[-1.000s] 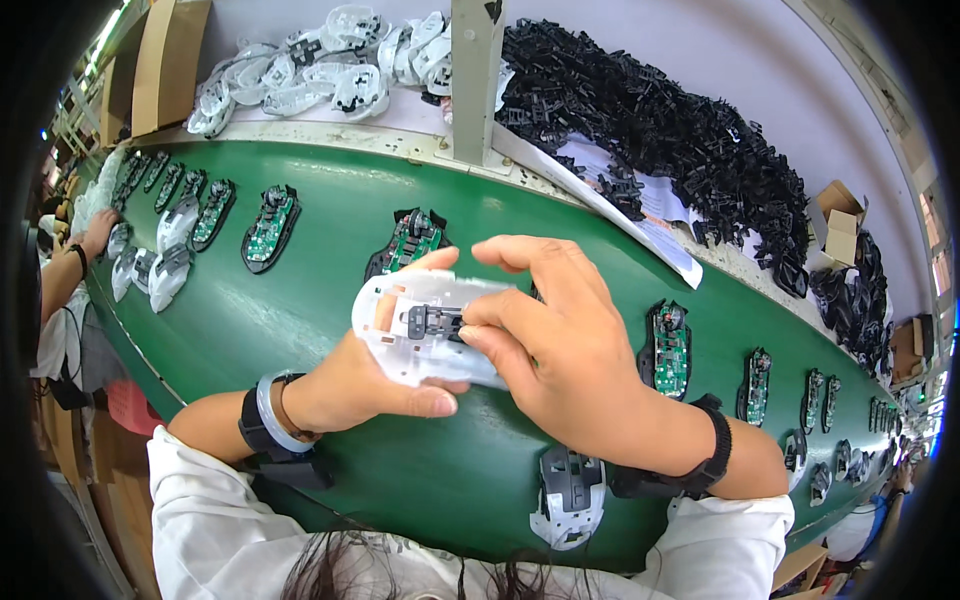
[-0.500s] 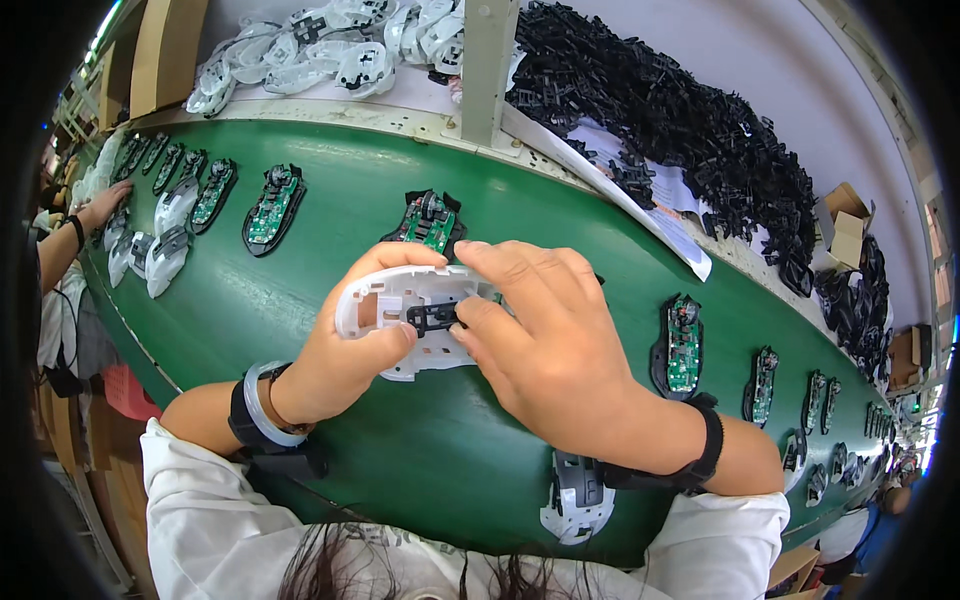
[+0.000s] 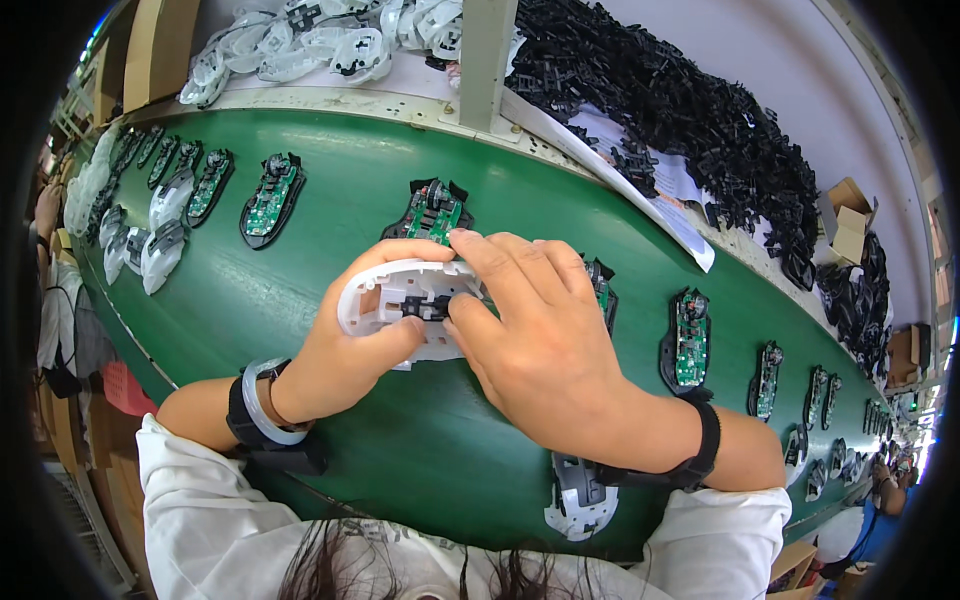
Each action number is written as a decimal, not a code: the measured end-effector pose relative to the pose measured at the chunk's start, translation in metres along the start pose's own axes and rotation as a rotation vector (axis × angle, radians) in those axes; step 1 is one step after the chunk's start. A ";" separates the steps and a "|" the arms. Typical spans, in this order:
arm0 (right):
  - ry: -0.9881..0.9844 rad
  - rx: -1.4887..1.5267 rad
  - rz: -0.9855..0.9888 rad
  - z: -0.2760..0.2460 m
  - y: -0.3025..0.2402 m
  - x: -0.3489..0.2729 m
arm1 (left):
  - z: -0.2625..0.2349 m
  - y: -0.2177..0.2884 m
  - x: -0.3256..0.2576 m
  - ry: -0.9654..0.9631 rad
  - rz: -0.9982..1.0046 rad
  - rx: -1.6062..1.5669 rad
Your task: The person assembles electronic devices by inserting small black components into white plastic casings. They repeatedly pick up a casing, insert a component, and place the finished unit on a green table. The process is repetitive and involves handling multiple identical units.
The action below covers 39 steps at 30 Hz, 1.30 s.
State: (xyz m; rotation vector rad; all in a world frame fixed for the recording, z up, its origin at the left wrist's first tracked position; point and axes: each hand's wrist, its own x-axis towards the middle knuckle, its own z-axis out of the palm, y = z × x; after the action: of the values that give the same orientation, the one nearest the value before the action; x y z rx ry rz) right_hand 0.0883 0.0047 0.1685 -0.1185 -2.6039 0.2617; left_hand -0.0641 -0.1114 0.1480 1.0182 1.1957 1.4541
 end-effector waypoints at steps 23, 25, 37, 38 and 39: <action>-0.142 0.896 0.575 -0.012 0.006 0.001 | 0.004 0.012 -0.004 0.030 -0.051 -0.056; -0.145 0.989 0.660 -0.012 0.005 0.001 | 0.005 0.011 -0.006 0.027 -0.050 -0.069; -0.011 0.354 0.005 -0.008 0.011 0.007 | 0.003 0.019 -0.002 0.082 -0.221 -0.069; -0.025 0.264 -0.144 -0.008 0.014 0.007 | 0.002 0.018 0.000 0.067 -0.229 -0.066; 0.002 0.022 -0.298 -0.006 0.011 0.002 | -0.001 0.018 -0.001 0.060 -0.241 -0.060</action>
State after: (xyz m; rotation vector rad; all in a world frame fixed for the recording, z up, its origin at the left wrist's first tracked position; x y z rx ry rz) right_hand 0.0899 0.0170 0.1726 0.2749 -2.5718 0.1824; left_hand -0.0681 -0.1134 0.1658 0.7657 1.2630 1.3295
